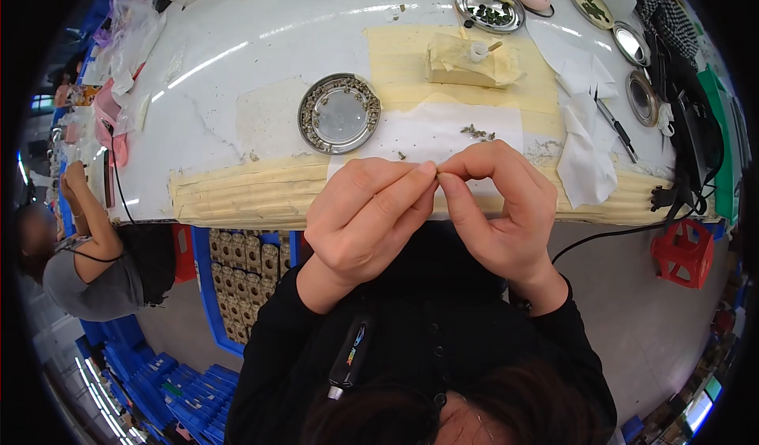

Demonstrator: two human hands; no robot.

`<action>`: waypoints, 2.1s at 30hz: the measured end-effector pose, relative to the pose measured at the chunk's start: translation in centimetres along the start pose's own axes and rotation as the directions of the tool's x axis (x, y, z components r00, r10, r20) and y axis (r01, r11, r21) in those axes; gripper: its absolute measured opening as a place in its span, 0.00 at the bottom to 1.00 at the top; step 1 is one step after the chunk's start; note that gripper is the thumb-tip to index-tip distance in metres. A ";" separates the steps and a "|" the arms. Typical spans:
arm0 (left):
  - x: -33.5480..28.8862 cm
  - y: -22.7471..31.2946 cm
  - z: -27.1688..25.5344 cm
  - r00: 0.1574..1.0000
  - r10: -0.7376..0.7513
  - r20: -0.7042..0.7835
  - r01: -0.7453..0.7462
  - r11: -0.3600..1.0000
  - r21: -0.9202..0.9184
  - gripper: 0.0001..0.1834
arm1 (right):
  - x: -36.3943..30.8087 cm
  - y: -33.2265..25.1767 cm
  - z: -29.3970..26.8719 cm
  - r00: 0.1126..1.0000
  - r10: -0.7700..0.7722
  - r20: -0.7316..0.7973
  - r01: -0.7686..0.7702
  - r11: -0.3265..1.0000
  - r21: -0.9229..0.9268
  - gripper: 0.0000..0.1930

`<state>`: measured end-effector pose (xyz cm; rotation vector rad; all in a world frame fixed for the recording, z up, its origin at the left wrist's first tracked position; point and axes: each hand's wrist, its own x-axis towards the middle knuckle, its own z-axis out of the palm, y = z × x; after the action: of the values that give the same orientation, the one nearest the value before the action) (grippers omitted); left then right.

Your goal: Assemble small mechanical or electronic components at a workbench.

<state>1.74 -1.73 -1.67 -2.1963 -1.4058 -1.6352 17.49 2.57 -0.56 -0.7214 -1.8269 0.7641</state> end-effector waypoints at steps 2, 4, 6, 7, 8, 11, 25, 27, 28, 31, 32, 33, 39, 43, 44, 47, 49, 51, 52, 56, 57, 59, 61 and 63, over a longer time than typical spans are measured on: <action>0.0 -0.1 0.1 1.000 0.005 -0.003 -0.005 1.000 -0.006 0.17 | 0.0 0.0 -0.1 1.000 0.021 0.015 -0.022 1.000 0.018 0.05; 0.0 -0.1 0.1 1.000 0.009 -0.004 -0.009 1.000 -0.006 0.17 | 0.0 0.0 -0.2 0.998 0.049 0.032 -0.051 0.998 0.039 0.05; 0.0 -0.1 0.1 1.000 0.012 -0.007 -0.012 1.000 -0.007 0.17 | 0.0 0.0 -0.3 0.997 0.061 0.041 -0.063 0.997 0.047 0.05; 0.0 -0.1 0.2 1.000 0.014 -0.009 -0.014 1.000 -0.008 0.17 | 0.0 0.0 -0.3 0.997 0.066 0.046 -0.069 0.996 0.052 0.05; 0.0 -0.1 0.2 1.000 0.016 -0.010 -0.016 1.000 -0.008 0.17 | 0.1 -0.1 -0.4 0.997 0.067 0.047 -0.069 0.996 0.053 0.05; 0.0 -0.1 0.1 1.000 0.011 -0.009 -0.011 1.000 -0.007 0.17 | 0.1 0.0 -0.3 0.996 0.068 0.050 -0.071 0.996 0.060 0.05; -0.4 0.1 -0.9 0.649 -0.592 0.478 0.612 0.033 -0.790 0.06 | 0.2 0.0 -1.1 0.993 0.098 -0.073 -0.083 0.979 0.185 0.07; -0.4 -0.2 -1.1 0.601 -0.525 0.603 0.586 -0.224 -0.779 0.06 | 0.5 -0.1 -1.7 0.999 0.021 -0.044 -0.017 0.995 0.103 0.08; -0.5 -0.4 -1.1 0.584 -0.488 0.648 0.574 -0.317 -0.755 0.06 | 0.5 -0.1 -1.9 1.000 -0.013 -0.028 0.015 0.998 0.059 0.08; -0.7 -0.5 -0.8 0.559 -0.401 0.725 0.538 -0.490 -0.686 0.07 | 0.6 -0.1 -1.7 0.994 -0.110 -0.003 0.110 0.994 0.023 0.11; -0.7 -0.5 -0.7 0.555 -0.378 0.742 0.526 -0.531 -0.664 0.07 | 0.6 -0.3 -1.6 0.994 -0.110 0.004 0.110 0.994 0.022 0.11; -0.8 -0.6 -0.7 0.545 -0.355 0.759 0.525 -0.561 -0.640 0.07 | 0.6 -0.6 -1.5 0.994 -0.110 0.011 0.110 0.994 0.021 0.12; -0.6 -0.6 -0.9 0.530 -0.290 0.797 0.530 -0.620 -0.578 0.06 | 0.6 -0.8 -1.6 0.995 -0.091 0.033 0.090 0.995 0.049 0.12; -0.7 -0.6 -0.8 0.528 -0.292 0.797 0.526 -0.624 -0.577 0.06 | 0.5 -0.8 -1.5 0.994 -0.095 0.047 0.093 0.994 0.052 0.13; -0.8 -0.6 -0.8 0.527 -0.289 0.799 0.524 -0.630 -0.573 0.06 | 0.5 -0.8 -1.5 0.995 -0.097 0.038 0.095 0.994 0.049 0.13; -0.8 -0.5 -0.8 0.509 -0.300 0.807 0.524 -0.635 -0.567 0.06 | 0.5 -0.9 -1.2 0.992 -0.127 0.007 0.126 0.992 0.021 0.13; -0.6 -0.4 -0.8 0.502 -0.306 0.809 0.532 -0.628 -0.568 0.06 | 0.5 -0.9 -1.0 0.983 -0.182 -0.015 0.182 0.983 -0.014 0.14; -0.5 -0.2 -0.9 0.484 -0.337 0.808 0.565 -0.584 -0.582 0.05 | 0.5 -0.6 -0.8 0.968 -0.250 -0.027 0.248 0.967 -0.056 0.15; -0.5 0.0 -1.0 0.471 -0.361 0.805 0.595 -0.544 -0.592 0.05 | 0.5 -0.5 -0.7 0.959 -0.283 -0.032 0.280 0.957 -0.079 0.15; -0.5 -0.2 -1.3 0.445 -0.402 0.800 0.653 -0.465 -0.597 0.05 | 0.5 -0.6 -0.5 0.957 -0.290 -0.032 0.284 0.951 -0.126 0.15; -0.5 -0.3 -1.4 0.432 -0.413 0.802 0.666 -0.454 -0.592 0.05 | 0.5 -0.6 -0.7 0.960 -0.279 -0.022 0.274 0.954 -0.118 0.15; -0.4 -0.4 -1.6 0.404 -0.434 0.805 0.691 -0.432 -0.580 0.04 | 0.6 -0.7 -0.9 0.970 -0.244 -0.001 0.243 0.966 -0.088 0.15; -0.1 -0.2 -1.7 0.396 -0.476 0.785 0.716 -0.375 -0.588 0.04 | 0.6 -0.7 -1.2 0.980 -0.198 0.022 0.199 0.979 -0.045 0.15; 0.4 0.2 -1.8 0.397 -0.505 0.766 0.737 -0.322 -0.594 0.05 | 0.6 -0.6 -1.3 0.984 -0.175 0.022 0.176 0.984 -0.033 0.15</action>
<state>0.56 -2.54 -0.55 -1.6845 -2.3779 -3.8441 18.42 2.92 0.63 -0.5680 -1.8967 0.6269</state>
